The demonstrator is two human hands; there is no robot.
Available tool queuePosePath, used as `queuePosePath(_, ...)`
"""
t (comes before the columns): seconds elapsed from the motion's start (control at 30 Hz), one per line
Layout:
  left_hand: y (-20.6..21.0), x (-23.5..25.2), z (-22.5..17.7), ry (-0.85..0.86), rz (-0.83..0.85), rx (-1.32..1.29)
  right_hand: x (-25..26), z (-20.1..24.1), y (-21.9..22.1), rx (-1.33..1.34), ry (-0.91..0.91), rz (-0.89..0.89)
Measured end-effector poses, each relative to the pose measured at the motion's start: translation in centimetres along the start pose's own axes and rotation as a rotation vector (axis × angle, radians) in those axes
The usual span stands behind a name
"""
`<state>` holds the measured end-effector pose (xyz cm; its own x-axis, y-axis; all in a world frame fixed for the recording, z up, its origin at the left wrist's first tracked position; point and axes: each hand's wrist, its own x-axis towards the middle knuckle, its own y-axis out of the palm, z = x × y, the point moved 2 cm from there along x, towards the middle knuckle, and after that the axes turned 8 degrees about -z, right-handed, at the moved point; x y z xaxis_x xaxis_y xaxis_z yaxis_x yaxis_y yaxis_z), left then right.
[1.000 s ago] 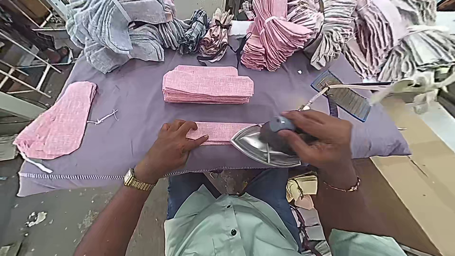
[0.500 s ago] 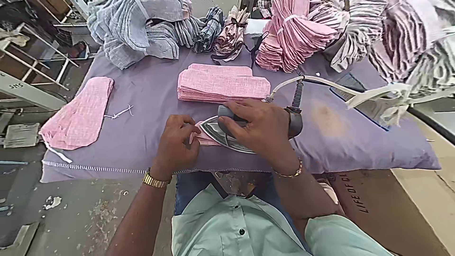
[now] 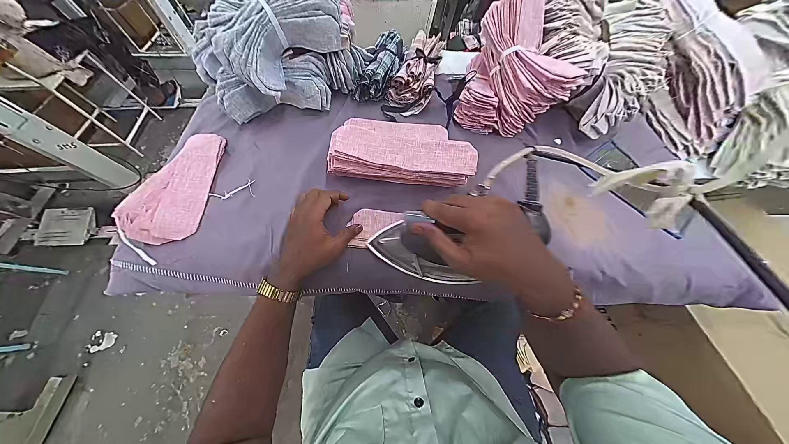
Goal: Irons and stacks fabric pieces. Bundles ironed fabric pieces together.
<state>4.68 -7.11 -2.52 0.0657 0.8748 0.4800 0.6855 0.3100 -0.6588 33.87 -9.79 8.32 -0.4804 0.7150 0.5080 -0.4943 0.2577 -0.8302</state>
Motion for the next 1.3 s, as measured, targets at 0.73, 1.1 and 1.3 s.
queuePosePath(0.73,1.0,0.0,-0.8,0.106,-0.001,-0.029,-8.2,-18.3,-5.2,-0.571,0.452,-0.571)
queuePosePath(1.1,1.8,2.5,-3.7,0.116,0.347,0.088,-9.6,-8.0,5.2,0.005,0.192,-0.228)
queuePosePath(1.3,0.4,2.0,-4.8,0.018,0.517,0.024,-8.0,-8.3,4.0,0.082,0.245,-0.054)
